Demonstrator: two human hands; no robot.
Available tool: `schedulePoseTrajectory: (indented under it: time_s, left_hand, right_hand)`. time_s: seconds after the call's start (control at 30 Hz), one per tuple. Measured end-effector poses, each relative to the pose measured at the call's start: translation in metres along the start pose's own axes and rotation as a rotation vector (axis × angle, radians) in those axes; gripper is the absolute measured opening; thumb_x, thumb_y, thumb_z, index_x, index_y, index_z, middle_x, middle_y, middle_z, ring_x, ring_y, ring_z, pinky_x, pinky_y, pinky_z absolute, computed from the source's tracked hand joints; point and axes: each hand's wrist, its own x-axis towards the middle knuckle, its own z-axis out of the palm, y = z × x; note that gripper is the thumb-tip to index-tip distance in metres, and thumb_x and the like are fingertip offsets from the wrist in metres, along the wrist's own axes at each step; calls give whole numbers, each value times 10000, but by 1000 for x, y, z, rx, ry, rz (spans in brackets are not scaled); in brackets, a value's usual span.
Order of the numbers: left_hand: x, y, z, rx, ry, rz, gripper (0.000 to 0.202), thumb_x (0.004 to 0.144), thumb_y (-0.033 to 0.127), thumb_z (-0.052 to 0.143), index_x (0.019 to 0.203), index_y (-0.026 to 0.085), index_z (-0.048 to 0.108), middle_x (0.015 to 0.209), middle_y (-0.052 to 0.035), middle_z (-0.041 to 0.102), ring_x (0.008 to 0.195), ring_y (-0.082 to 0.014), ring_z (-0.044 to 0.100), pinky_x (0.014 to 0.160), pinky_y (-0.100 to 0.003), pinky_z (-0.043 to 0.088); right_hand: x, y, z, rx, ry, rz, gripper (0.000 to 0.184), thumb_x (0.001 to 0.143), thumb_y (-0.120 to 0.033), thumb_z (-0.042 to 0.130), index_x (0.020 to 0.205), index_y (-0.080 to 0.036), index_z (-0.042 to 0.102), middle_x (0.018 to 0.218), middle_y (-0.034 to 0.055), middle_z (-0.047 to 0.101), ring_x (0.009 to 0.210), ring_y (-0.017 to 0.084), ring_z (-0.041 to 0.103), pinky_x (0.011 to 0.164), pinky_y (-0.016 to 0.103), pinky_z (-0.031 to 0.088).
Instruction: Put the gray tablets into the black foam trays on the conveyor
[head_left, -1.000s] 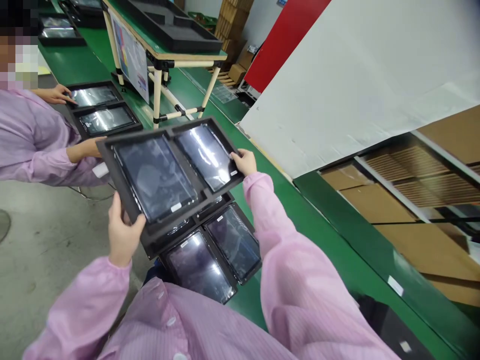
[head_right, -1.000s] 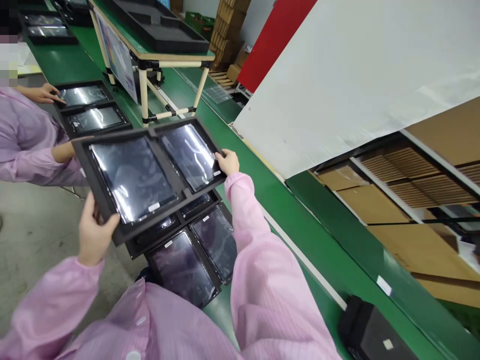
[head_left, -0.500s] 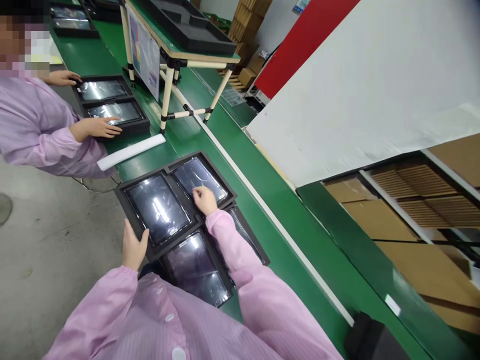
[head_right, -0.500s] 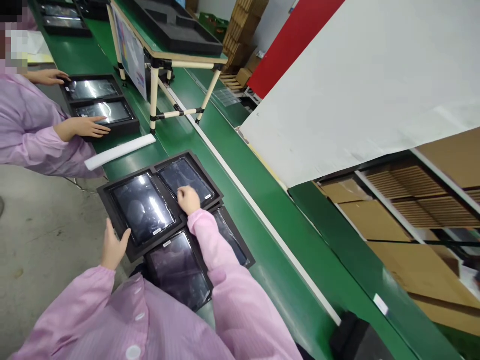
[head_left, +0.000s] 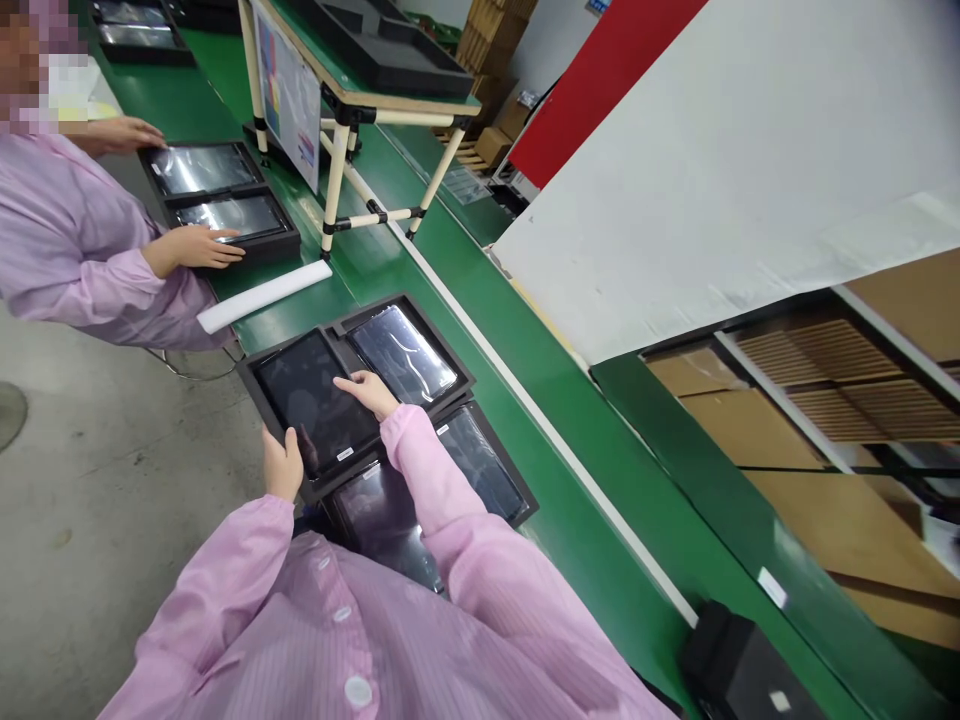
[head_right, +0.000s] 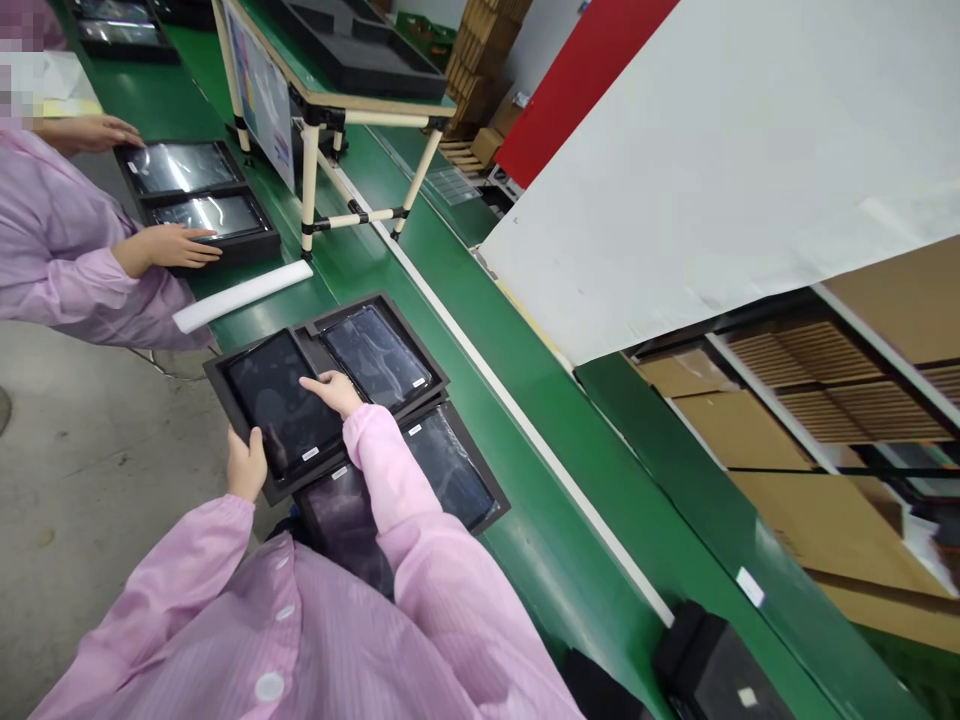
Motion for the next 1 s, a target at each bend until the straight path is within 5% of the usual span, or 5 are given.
schedulePoseTrajectory:
  time_s: [0.3,0.57,0.7,0.83,1.0]
  left_hand:
    - [-32,1,-23,-217,85,-5,819,890,513,543,1555,121,271,1678,-183,184,1573,-275,151,1293,-433,111]
    - [-52,48,-36,-723,-105,-82,564,738,538,750,1165,177,673,1271,-117,673,1254,-290,602,1122,-445,444]
    - [-18,76,-42,-700,-8,-198,455,627,394,836,992,157,704,1067,-84,720,967,-241,690,1017,-461,524]
    - [-1,102,-48,-756,38,-114,420,616,361,813,971,165,706,1062,-66,729,938,-204,681,971,-409,560]
    - [-15,66,-70,-735,-359,-114,545,562,410,854,1044,222,683,1090,-66,746,1085,-292,687,1014,-501,539]
  right_hand:
    - [-62,-22,-1,513,214,-133,324,846,-506,568,806,-189,622,765,8,677,704,154,633,662,274,521]
    - [-161,-18,86,1480,290,240,468,617,-282,843,1040,-245,646,1061,-1,746,978,191,716,856,324,605]
    - [-174,-21,105,1509,144,369,437,596,-355,886,945,-182,688,1000,52,769,851,193,745,790,307,610]
    - [-170,-27,101,1480,49,218,486,694,-539,816,1025,-210,683,1081,72,762,962,250,748,879,414,602]
    - [-123,-11,40,1133,281,-76,407,862,-563,580,1130,-260,624,1098,42,740,1039,240,710,939,439,575]
